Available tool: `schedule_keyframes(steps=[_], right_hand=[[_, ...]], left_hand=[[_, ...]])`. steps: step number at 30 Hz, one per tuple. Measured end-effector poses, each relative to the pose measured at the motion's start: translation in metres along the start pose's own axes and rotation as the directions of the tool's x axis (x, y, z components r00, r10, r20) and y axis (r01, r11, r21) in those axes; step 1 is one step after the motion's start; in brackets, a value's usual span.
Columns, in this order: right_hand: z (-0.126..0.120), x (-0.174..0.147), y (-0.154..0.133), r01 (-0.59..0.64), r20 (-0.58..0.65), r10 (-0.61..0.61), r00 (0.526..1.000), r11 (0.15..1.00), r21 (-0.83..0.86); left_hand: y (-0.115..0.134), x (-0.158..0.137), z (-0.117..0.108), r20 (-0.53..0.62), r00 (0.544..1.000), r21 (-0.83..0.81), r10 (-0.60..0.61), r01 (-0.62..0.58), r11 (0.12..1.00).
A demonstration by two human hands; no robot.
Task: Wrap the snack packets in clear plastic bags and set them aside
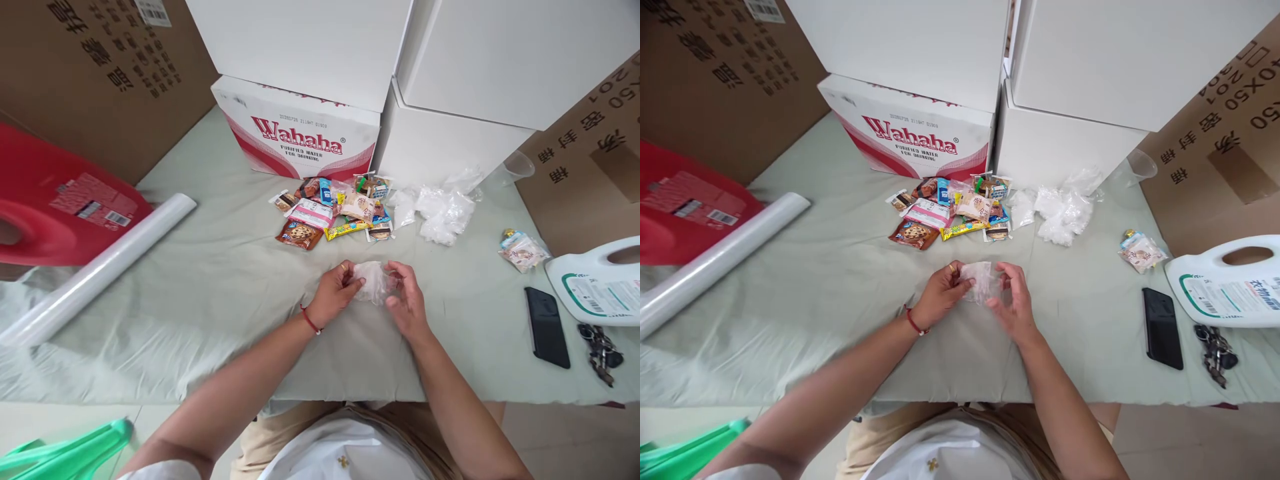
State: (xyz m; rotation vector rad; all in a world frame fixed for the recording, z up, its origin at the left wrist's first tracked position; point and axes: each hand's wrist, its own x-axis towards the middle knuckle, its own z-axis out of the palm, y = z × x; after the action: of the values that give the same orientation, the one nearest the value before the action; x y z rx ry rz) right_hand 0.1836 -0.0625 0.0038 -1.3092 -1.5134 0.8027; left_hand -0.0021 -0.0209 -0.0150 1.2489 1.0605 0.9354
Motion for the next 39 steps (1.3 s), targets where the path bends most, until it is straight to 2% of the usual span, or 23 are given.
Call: schedule_keyframes(steps=[3, 6, 8, 10, 11, 12, 13, 14, 16, 18, 20, 22, 24, 27, 30, 32, 35, 37, 39], right_hand=[[-0.001, 0.003, 0.004, -0.019, -0.001, 0.019, 1.000, 0.996, -0.084], [-0.005, 0.007, 0.015, -0.170, -0.134, 0.178, 0.975, 0.983, 0.069], [-0.011, 0.008, 0.022, -0.277, -0.141, 0.300, 0.943, 0.947, 0.164], [-0.018, 0.007, 0.024, -0.298, -0.157, 0.317, 0.935, 0.946, 0.130], [-0.020, 0.007, 0.023, -0.247, -0.200, 0.256, 0.946, 0.966, 0.071], [-0.022, 0.006, 0.020, -0.153, -0.245, 0.146, 0.958, 0.988, -0.009], [-0.024, 0.006, 0.017, -0.037, -0.261, 0.009, 0.965, 0.994, -0.104], [-0.025, 0.005, 0.013, 0.078, -0.228, -0.124, 0.966, 0.977, -0.197], [-0.024, 0.006, 0.006, 0.271, -0.039, -0.297, 0.954, 0.911, -0.311], [-0.022, 0.006, 0.003, 0.348, 0.122, -0.326, 0.937, 0.884, -0.311], [-0.020, 0.007, 0.005, 0.297, 0.146, -0.269, 0.952, 0.926, -0.232], [-0.021, 0.007, 0.009, 0.138, 0.060, -0.133, 0.989, 0.986, -0.097], [-0.023, 0.008, 0.013, -0.044, -0.066, 0.051, 0.996, 0.992, 0.116], [-0.025, 0.011, 0.017, -0.217, -0.175, 0.326, 0.929, 0.863, 0.457], [-0.025, 0.016, 0.017, -0.315, -0.140, 0.480, 0.866, 0.741, 0.594], [-0.024, 0.017, 0.017, -0.358, -0.110, 0.516, 0.849, 0.717, 0.598], [-0.026, 0.017, 0.018, -0.373, -0.102, 0.510, 0.854, 0.737, 0.564], [-0.030, 0.017, 0.019, -0.358, -0.095, 0.477, 0.874, 0.763, 0.539], [-0.035, 0.017, 0.019, -0.290, -0.100, 0.397, 0.912, 0.800, 0.524]], left_hand=[[0.002, -0.001, 0.001, -0.003, 1.000, -0.010, 0.023, -0.023, 1.000], [0.004, 0.001, 0.000, -0.057, 0.998, -0.166, -0.036, 0.026, 0.986], [0.005, 0.004, -0.001, -0.093, 0.993, -0.264, -0.077, 0.050, 0.963], [0.004, 0.006, -0.002, -0.114, 0.989, -0.318, -0.097, 0.056, 0.947], [0.004, 0.006, -0.003, -0.120, 0.987, -0.333, -0.103, 0.058, 0.941], [0.004, 0.007, -0.003, -0.120, 0.987, -0.343, -0.108, 0.061, 0.937], [0.004, 0.007, -0.003, -0.113, 0.987, -0.351, -0.112, 0.065, 0.934], [0.005, 0.007, -0.003, -0.101, 0.988, -0.359, -0.113, 0.070, 0.931], [0.006, 0.006, -0.003, -0.068, 0.991, -0.368, -0.114, 0.081, 0.926], [0.007, 0.006, -0.004, -0.040, 0.993, -0.364, -0.114, 0.092, 0.927], [0.008, 0.006, -0.006, 0.009, 0.994, -0.353, -0.113, 0.109, 0.929], [0.009, 0.006, -0.008, 0.085, 0.990, -0.344, -0.112, 0.135, 0.929], [0.011, 0.006, -0.009, 0.134, 0.983, -0.354, -0.123, 0.163, 0.921], [0.013, 0.007, -0.010, 0.126, 0.980, -0.403, -0.155, 0.193, 0.894], [0.015, 0.008, -0.011, 0.144, 0.973, -0.463, -0.179, 0.226, 0.857], [0.017, 0.008, -0.012, 0.159, 0.969, -0.504, -0.189, 0.244, 0.828], [0.019, 0.008, -0.014, 0.136, 0.971, -0.555, -0.198, 0.240, 0.796], [0.021, 0.008, -0.016, 0.118, 0.973, -0.574, -0.200, 0.232, 0.785], [0.023, 0.008, -0.016, 0.107, 0.977, -0.573, -0.187, 0.214, 0.791]])
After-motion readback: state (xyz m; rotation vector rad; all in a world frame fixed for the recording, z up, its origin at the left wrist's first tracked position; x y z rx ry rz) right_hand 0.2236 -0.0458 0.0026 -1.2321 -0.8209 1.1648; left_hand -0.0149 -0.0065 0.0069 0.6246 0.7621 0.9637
